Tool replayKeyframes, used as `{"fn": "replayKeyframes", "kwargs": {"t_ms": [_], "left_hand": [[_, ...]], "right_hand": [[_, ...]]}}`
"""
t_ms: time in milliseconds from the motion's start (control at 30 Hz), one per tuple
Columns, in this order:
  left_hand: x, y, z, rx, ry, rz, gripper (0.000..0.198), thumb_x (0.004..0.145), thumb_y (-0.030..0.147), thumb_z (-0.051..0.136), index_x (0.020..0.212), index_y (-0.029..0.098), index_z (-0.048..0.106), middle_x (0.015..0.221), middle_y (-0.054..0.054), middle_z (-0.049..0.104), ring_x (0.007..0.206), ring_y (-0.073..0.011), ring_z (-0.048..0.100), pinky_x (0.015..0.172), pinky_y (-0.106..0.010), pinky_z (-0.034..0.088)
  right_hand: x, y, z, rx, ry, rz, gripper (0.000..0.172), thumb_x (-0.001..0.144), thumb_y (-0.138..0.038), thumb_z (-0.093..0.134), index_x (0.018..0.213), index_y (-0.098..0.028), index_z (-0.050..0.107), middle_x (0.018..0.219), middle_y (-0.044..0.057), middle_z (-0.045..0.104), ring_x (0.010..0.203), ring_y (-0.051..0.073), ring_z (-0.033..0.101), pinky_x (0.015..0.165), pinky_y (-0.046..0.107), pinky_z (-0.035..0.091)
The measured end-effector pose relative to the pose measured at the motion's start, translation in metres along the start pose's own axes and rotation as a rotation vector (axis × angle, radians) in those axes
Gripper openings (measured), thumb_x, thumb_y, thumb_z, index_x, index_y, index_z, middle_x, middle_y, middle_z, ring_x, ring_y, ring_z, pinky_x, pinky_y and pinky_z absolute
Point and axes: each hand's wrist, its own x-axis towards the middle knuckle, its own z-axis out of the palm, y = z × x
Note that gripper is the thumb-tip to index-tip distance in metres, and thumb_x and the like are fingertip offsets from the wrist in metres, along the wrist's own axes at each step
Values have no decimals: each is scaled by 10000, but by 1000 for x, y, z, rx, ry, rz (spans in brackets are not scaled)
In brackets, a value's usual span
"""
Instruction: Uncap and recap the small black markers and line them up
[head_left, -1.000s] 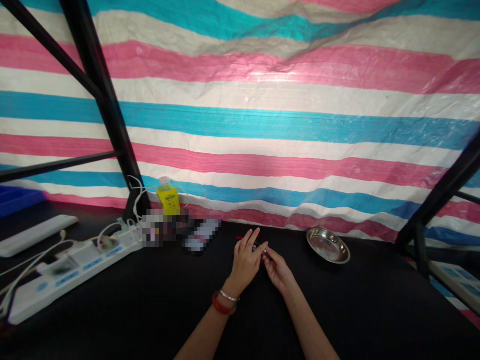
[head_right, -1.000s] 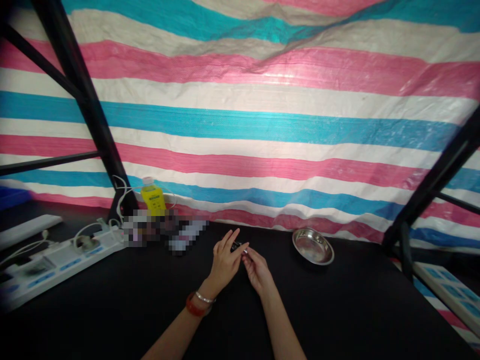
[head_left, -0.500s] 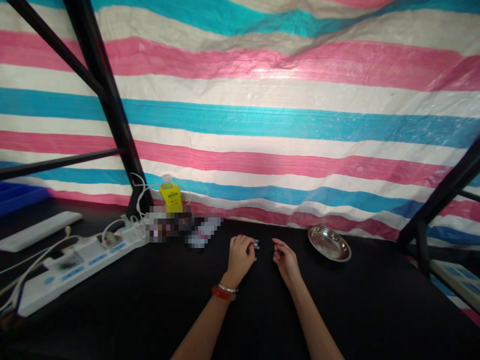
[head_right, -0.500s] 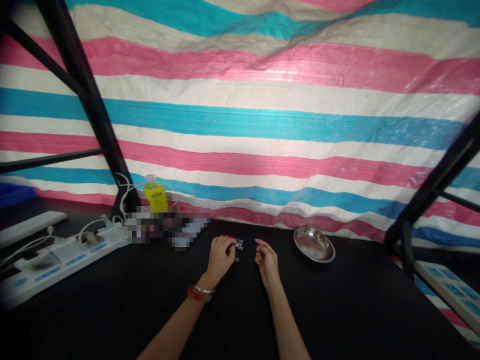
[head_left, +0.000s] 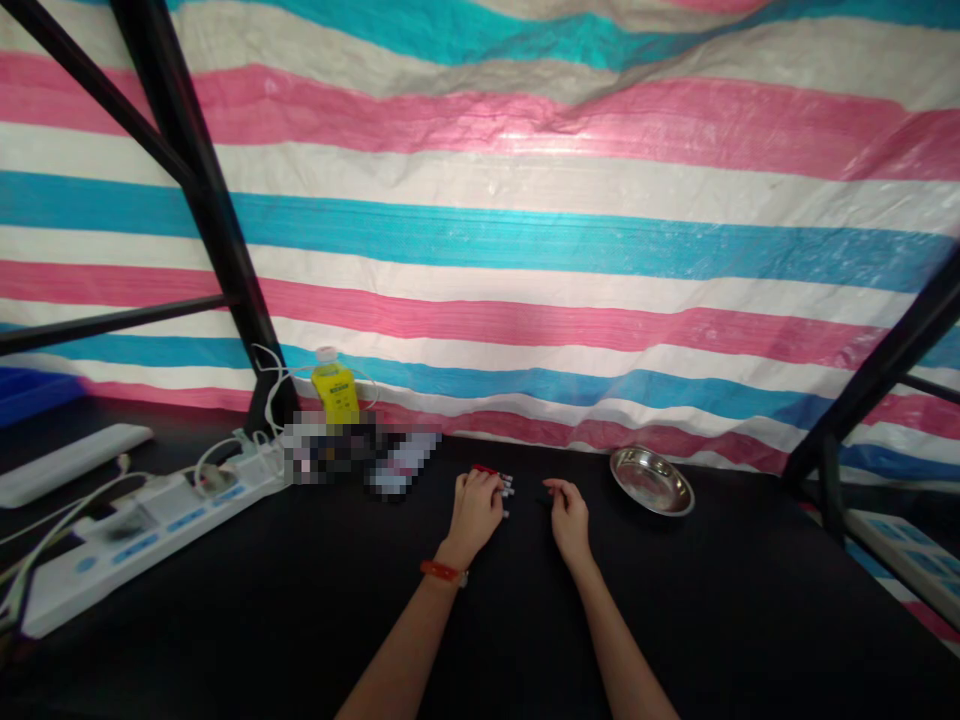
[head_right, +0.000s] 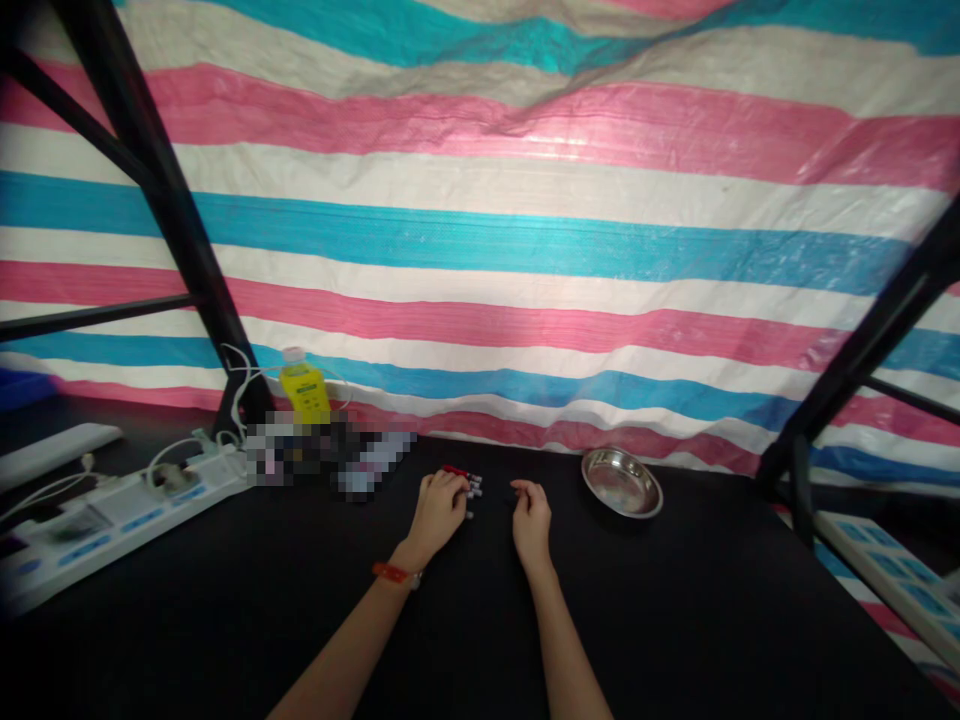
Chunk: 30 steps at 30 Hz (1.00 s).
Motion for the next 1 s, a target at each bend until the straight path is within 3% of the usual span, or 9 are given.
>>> {"fn": "replayKeyframes", "kwargs": {"t_ms": [300, 500, 567, 800, 1000], "left_hand": [[0, 3, -2, 3, -52, -9, 211, 711, 49, 466, 784, 208, 584, 882, -19, 637, 919, -189, 521, 843, -353, 314], [0, 6, -5, 15, -93, -28, 228, 720, 55, 451, 796, 211, 600, 901, -36, 646, 939, -202, 517, 871, -371, 304], [0, 6, -5, 14, -87, -18, 224, 717, 60, 453, 791, 211, 601, 899, -33, 647, 933, -202, 518, 871, -373, 301], [-1, 4, -2, 20, -64, -5, 203, 715, 80, 477, 781, 222, 606, 907, -27, 651, 934, -205, 518, 868, -378, 297], [0, 5, -2, 5, -50, 3, 210, 709, 69, 471, 762, 220, 608, 882, -21, 651, 927, -199, 523, 859, -373, 302]], "right_hand": [[6, 5, 0, 259, 11, 179, 304, 700, -417, 514, 785, -162, 655, 750, 69, 665, 734, 199, 617, 701, 331, 485], [12, 12, -9, 316, 226, 209, 337, 699, -429, 537, 841, -141, 641, 780, 86, 671, 712, 193, 629, 678, 330, 496], [13, 15, -12, 276, 242, 201, 340, 701, -425, 535, 854, -139, 637, 803, 98, 679, 737, 205, 641, 706, 344, 498], [7, 15, -10, -17, -19, 87, 305, 727, -351, 484, 888, -163, 662, 886, 96, 701, 863, 233, 647, 836, 380, 475], [5, 12, -9, -70, -66, 73, 308, 746, -324, 464, 902, -169, 680, 930, 88, 700, 910, 232, 640, 866, 383, 474]]}}
